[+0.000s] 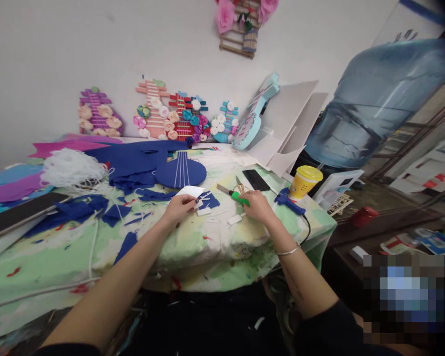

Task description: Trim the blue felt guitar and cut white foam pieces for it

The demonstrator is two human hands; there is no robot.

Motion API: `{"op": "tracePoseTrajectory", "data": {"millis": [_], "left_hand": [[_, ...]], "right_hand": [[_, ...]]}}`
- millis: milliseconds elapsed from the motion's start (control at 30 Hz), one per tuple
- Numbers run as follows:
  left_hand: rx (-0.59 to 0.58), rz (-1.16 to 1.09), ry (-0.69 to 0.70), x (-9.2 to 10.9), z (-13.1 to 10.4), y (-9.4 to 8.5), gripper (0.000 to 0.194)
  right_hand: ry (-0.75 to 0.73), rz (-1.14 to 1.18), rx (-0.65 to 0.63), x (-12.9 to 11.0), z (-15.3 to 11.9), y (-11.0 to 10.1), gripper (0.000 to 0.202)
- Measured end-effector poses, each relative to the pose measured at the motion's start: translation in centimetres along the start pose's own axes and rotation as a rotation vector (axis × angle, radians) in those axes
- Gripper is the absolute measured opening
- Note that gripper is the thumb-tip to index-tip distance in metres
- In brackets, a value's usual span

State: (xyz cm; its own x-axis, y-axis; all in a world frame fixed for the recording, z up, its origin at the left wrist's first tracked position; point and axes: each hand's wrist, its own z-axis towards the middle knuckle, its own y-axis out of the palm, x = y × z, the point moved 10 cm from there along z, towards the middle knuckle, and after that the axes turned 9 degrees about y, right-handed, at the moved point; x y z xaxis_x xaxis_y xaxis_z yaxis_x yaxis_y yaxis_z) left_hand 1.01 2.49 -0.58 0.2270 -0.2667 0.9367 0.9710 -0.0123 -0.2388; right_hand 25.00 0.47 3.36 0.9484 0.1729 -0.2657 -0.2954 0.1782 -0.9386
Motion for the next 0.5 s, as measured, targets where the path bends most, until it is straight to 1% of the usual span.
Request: {"op": "tracePoseTrajectory", "data": {"millis": [67, 133, 233, 300, 367, 400, 500], "left_hand": [[0.039, -0.133, -0.063, -0.6, -0.2, -0.3, 0.035], [0.06, -0.24, -0.1, -0.9, -0.4, -0.4, 0.038], [0.06, -0.285, -0.103, -0.7, -0.6, -0.3, 0.039], [0.063, -0.284, -0.088, -0.5, -0.6, -0.3, 0.039], [0.057, -0.285, -0.087, -0.5, -0.6, -0.1, 0.039], [0.047, -0.28, -0.094, -0.5, -0.6, 0.0, 0.039], [0.004, -0.259, -0.115, -0.3, -0.8, 0.7, 0.04]], "right_hand": [[-0.087, 0.044, 0.01, -1.4, -1.1, 0.1, 0.028], [-0.177, 0.099, -0.005, -2.7, -2.4, 0.3, 0.024], [-0.247, 0.178, -0.079, -3.9, -3.7, 0.8, 0.018], [-0.274, 0.24, -0.134, -4.3, -4.1, 1.1, 0.017], [-0.279, 0.308, -0.151, -4.5, -4.0, 1.0, 0.015], [-0.259, 0.358, -0.134, -4.4, -3.6, 0.9, 0.014], [-0.136, 0.568, -0.054, -4.0, -1.9, 0.6, 0.021]]}}
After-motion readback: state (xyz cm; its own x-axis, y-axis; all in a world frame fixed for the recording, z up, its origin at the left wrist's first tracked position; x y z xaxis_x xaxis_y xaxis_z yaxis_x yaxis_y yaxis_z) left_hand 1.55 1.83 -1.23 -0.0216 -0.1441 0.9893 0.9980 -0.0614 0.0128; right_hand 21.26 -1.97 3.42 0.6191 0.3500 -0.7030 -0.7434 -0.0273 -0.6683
